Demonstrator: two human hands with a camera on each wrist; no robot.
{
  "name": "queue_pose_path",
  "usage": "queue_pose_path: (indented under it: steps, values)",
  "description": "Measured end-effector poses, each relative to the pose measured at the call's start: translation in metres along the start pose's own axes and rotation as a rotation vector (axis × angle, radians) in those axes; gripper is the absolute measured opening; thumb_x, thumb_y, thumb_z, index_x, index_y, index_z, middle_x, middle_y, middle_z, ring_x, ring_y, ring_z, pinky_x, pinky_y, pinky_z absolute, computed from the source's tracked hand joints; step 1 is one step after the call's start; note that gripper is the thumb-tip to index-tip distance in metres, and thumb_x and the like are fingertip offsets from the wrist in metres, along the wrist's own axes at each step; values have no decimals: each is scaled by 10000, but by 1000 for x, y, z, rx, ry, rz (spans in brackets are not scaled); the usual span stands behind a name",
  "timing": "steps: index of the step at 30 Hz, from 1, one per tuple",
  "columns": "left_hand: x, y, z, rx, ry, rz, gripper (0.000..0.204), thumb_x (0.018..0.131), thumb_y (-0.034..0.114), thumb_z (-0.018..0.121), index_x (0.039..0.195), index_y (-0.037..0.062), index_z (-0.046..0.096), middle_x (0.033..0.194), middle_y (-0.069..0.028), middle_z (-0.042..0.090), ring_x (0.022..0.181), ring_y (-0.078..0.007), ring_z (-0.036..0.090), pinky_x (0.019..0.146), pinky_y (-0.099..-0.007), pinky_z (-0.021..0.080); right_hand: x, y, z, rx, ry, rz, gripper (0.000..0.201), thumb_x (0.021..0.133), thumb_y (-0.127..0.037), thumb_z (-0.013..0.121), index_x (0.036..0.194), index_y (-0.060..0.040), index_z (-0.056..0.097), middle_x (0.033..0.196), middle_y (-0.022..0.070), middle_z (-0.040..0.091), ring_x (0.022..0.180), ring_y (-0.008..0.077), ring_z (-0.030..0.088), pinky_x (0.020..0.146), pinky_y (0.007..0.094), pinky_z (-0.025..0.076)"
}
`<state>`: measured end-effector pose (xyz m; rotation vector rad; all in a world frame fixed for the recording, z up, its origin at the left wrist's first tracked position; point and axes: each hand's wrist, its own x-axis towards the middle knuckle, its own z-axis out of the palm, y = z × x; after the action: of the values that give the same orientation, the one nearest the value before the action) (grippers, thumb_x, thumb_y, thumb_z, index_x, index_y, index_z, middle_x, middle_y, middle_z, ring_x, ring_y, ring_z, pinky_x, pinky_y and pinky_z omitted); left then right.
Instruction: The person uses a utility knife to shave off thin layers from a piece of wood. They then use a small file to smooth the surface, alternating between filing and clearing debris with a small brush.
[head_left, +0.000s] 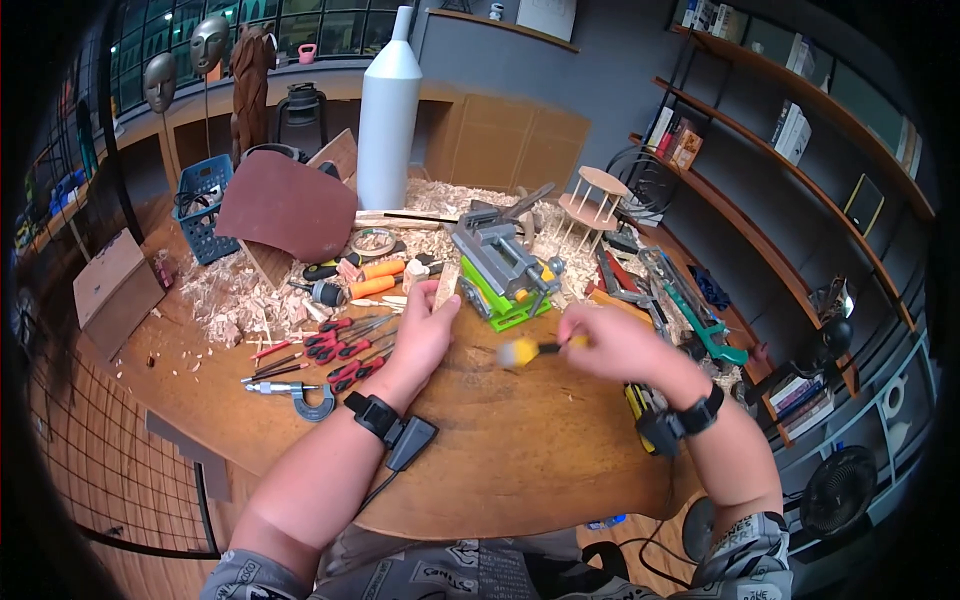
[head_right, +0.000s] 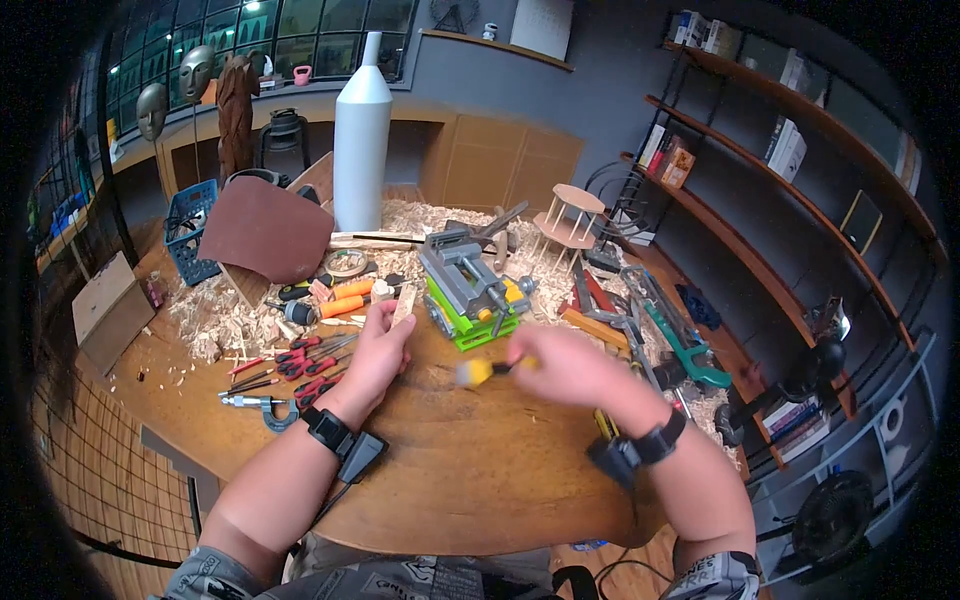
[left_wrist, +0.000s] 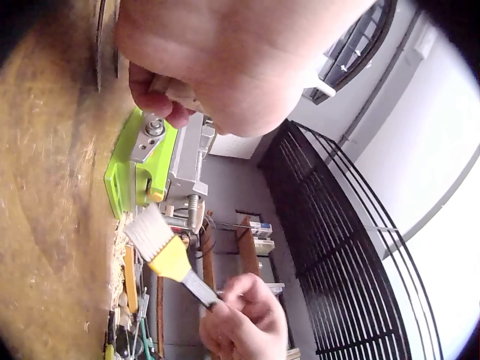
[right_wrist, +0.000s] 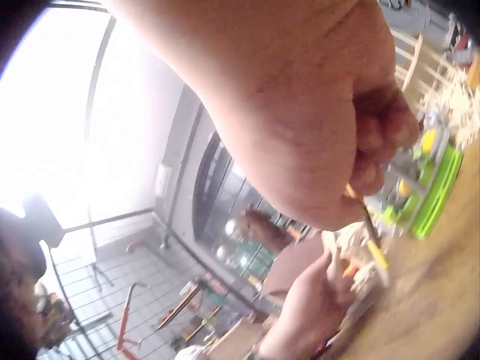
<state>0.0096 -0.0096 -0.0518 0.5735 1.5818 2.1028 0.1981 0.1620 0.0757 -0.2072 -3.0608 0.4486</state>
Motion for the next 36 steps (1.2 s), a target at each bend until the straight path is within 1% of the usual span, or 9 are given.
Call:
queue_pose_path:
  steps: [6,9,11,15,22,29,32,34,36]
  values:
    - [-1,1,1,22,14,-4,356,983,207,624,1263,60,463,945,-16,577,729,-87,527,589,-260,454,-10,-32,80,403,-242,-195,141,904,-185,683,1015,-97,688,943,49,718,860,169,666,754,330,529]
    - [-4,3,0,29,10,-11,354,985,209,623,1264,60,465,949,-15,578,729,-86,528,591,-257,451,13,27,55,-31,52,373,149,915,-166,595,997,-101,700,911,163,720,873,332,705,757,450,544]
    - [-3,7,1,9,13,-5,351,988,205,619,1267,60,464,954,-17,587,725,-83,528,587,-252,443,9,52,24,-275,298,263,103,887,-143,588,914,-78,663,884,172,717,817,379,696,706,493,534]
    - [3,1,-1,3,29,38,356,989,200,618,1274,58,458,956,-19,595,723,-77,524,584,-248,435,-18,-22,-15,114,-62,99,215,877,-204,683,1049,-78,706,869,118,731,794,288,706,719,405,542]
    - [4,5,-4,1,34,-15,337,1012,231,579,1273,74,435,926,-16,577,578,-78,475,468,-232,371,-42,-82,59,585,-439,-431,186,906,-217,718,1030,-80,740,941,65,745,840,209,705,772,311,532]
    - [0,11,-3,-31,51,-22,351,984,206,618,1250,48,451,892,-26,585,570,-92,499,475,-260,389,-54,-67,95,834,-300,-315,223,967,-277,667,1016,-72,742,935,79,748,867,226,707,807,346,535]
    - [2,6,-4,-5,12,-18,354,1015,234,577,1296,80,427,925,-11,569,600,-79,483,476,-230,374,-50,-71,102,619,-284,-192,229,986,-259,625,1030,-62,733,976,99,749,897,217,706,850,360,533]
    - [0,8,-4,-31,27,-22,348,1000,221,597,1268,62,442,912,-23,582,596,-86,497,487,-245,391,-31,-30,88,479,-26,-44,215,957,-238,639,1003,-52,738,923,157,739,844,272,713,806,386,543]
    - [-1,9,-4,-63,41,-22,343,985,209,618,1240,45,457,900,-35,595,593,-94,511,499,-260,407,-12,2,44,-261,215,171,214,931,-225,645,952,-36,742,852,199,712,778,336,699,734,409,548]
